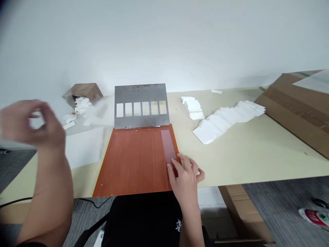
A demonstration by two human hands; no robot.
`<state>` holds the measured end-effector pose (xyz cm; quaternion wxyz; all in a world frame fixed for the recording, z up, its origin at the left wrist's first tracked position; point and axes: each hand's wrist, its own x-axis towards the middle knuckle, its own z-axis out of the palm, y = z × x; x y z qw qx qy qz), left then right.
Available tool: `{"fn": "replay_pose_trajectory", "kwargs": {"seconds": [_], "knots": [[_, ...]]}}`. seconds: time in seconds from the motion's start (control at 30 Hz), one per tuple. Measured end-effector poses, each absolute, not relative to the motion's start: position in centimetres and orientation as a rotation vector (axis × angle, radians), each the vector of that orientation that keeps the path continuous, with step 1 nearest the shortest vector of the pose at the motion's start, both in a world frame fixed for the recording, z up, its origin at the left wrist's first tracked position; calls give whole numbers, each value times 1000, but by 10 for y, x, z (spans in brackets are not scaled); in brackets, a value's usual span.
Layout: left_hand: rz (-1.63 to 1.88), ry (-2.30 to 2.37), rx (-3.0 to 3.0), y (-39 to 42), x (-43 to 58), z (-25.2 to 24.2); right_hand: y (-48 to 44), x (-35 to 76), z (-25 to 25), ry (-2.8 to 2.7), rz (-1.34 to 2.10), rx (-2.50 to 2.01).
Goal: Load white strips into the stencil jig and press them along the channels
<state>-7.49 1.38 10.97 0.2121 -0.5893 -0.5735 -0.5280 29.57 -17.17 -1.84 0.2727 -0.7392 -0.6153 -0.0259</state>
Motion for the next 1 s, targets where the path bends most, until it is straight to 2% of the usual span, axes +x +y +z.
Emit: {"fn": "replay_pose_trajectory", "kwargs": {"seconds": [0.07,0.43,1.0], "knots": [[-1223,-1639,-1793,33,-67,98,-172,295,-20,-1663,-98,-1977],[-605,-1811,-2505,82,-54,21,-170,293,-21,-1705,-174,-1941],[-418,-2226,-2326,60,-48,17,-174,294,-24,-1805,-337,-1908]]}}
